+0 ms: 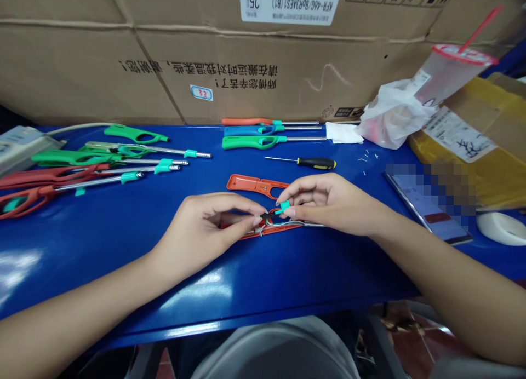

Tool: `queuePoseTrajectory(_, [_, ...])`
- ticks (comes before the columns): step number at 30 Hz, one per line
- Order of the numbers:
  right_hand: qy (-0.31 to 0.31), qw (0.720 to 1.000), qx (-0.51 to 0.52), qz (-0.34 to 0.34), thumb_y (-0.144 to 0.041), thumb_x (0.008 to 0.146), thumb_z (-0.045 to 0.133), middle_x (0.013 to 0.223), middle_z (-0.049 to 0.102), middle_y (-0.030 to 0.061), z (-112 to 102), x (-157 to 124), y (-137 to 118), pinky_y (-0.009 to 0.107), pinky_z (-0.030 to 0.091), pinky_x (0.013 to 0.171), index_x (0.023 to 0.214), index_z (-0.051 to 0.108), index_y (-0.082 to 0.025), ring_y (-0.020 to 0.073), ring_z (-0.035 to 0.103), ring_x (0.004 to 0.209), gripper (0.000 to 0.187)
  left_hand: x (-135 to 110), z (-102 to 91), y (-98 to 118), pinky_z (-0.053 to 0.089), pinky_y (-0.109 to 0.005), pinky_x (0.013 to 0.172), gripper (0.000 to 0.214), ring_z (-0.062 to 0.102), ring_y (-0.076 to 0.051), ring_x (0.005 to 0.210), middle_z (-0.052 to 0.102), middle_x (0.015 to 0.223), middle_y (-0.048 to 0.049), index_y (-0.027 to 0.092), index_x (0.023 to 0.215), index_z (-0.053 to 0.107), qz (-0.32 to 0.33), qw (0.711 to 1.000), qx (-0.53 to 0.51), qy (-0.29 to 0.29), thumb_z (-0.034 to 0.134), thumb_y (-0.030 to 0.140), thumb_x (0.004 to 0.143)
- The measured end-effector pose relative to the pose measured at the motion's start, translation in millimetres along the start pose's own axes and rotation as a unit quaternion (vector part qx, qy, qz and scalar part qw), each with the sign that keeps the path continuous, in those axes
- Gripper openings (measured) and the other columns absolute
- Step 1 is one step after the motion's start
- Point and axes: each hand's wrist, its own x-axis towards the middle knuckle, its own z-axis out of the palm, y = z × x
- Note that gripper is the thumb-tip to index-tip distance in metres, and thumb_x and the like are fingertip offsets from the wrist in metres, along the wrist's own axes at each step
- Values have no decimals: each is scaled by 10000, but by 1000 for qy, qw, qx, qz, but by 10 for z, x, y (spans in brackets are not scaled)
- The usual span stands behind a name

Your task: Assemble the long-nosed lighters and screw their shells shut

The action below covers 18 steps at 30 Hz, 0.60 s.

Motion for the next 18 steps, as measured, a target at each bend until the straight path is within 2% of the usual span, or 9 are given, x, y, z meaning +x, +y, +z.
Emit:
queuePoseTrajectory(5, [26, 998, -59, -13, -343, 780, 855, 892, 773, 53, -10, -11, -29, 318, 584, 746, 956, 781, -175, 168, 712, 787, 254, -18, -25, -19, 668, -150, 747, 88, 794, -122, 796, 835, 951, 4, 225, 969, 842, 30, 999, 43, 3, 827, 220, 882])
queuePoseTrajectory(12, [0, 994, -110, -20, -301, 801, 806, 856, 781, 48, 9, -22, -51, 302, 571, 703, 952, 809, -178, 167, 697, 764, 195, -18, -24, -3, 655, -129, 721, 85, 788, -109, 772, 833, 943, 17, 228, 967, 838, 38, 998, 52, 12, 824, 216, 884])
queuePoseTrajectory(18, [-16, 996, -86, -18, -330, 828, 789, 970, 802, 73, 47, 4, 16, 341, 586, 802, 1014, 804, -167, 194, 727, 871, 248, -19, 7, 22, 633, -98, 706, 71, 787, -98, 766, 833, 912, 24, 217, 925, 837, 49, 997, 59, 9, 811, 165, 883])
